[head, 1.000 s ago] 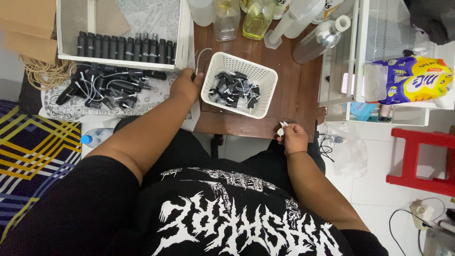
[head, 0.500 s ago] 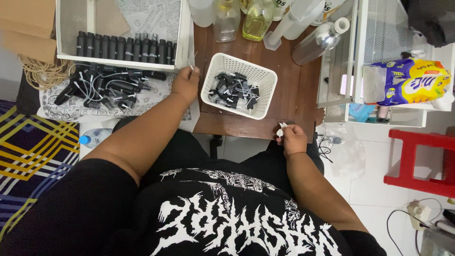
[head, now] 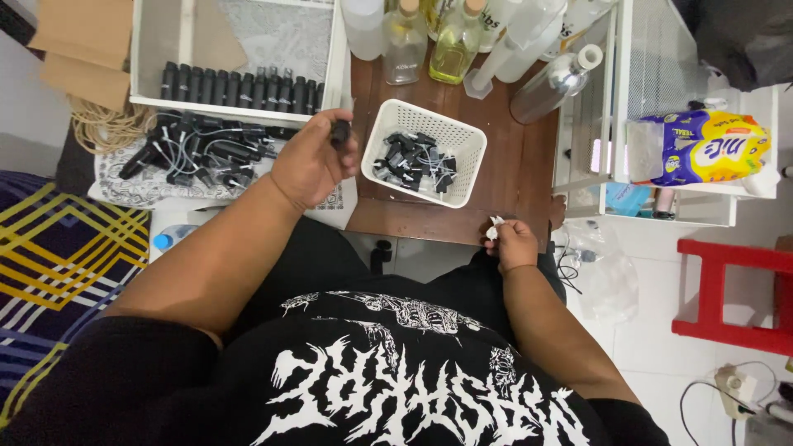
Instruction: Assembling perfume sprayer heads by attaching dip tubes to the nozzles
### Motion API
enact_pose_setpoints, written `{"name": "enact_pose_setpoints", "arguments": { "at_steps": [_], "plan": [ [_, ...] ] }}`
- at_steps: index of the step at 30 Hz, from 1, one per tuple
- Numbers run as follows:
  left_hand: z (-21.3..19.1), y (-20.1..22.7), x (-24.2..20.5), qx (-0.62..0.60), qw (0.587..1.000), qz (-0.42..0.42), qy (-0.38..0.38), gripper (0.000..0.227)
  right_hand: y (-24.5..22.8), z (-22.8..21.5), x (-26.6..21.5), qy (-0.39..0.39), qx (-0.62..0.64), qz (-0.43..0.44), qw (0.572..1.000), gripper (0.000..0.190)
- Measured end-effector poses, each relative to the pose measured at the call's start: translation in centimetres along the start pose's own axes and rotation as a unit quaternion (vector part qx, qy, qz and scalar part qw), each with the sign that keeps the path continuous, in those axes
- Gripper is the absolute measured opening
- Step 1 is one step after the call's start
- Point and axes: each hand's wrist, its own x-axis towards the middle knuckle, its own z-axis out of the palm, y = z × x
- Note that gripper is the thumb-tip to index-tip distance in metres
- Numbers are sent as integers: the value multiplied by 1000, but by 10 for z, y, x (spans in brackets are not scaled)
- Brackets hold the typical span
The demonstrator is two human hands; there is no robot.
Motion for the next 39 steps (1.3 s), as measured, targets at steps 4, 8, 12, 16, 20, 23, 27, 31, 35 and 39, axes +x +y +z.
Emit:
{"name": "enact_pose_setpoints", "arguments": {
  "at_steps": [4,8,12,16,20,23,27,31,35,39],
  "plan": [
    [19,19,-21,-84,985,17,-152,52,1,0,-2,-7,7,-18,1000,10],
    [42,26,-53,-127,975,-4,-184,59,15,-5,2,-21,21,-19,999,9],
    [57,31,-70,-135,978,-29,-154,61,18,-10,1,-17,46,-22,999,10],
    [74,33,-83,-48,996,-40,-69,41,5,-13,-10,-24,69,-1,997,13],
    [88,28,-95,89,987,89,-96,48,-22,-17,-29,-48,191,27,980,14],
    [99,24,-104,223,956,146,-122,50,-85,-10,-92,-119,252,-5,960,13],
    [138,43,-134,429,865,201,-164,41,-138,-12,-145,-360,283,-140,878,20],
    [173,62,-156,493,804,199,-265,32,-191,-11,-219,-410,125,-298,853,39],
    [180,55,-170,475,812,178,-289,27,-193,2,-247,-451,45,-421,785,85],
    [166,24,-169,335,915,73,-214,21,-166,20,-256,-411,94,-384,821,58]
  ]
}}
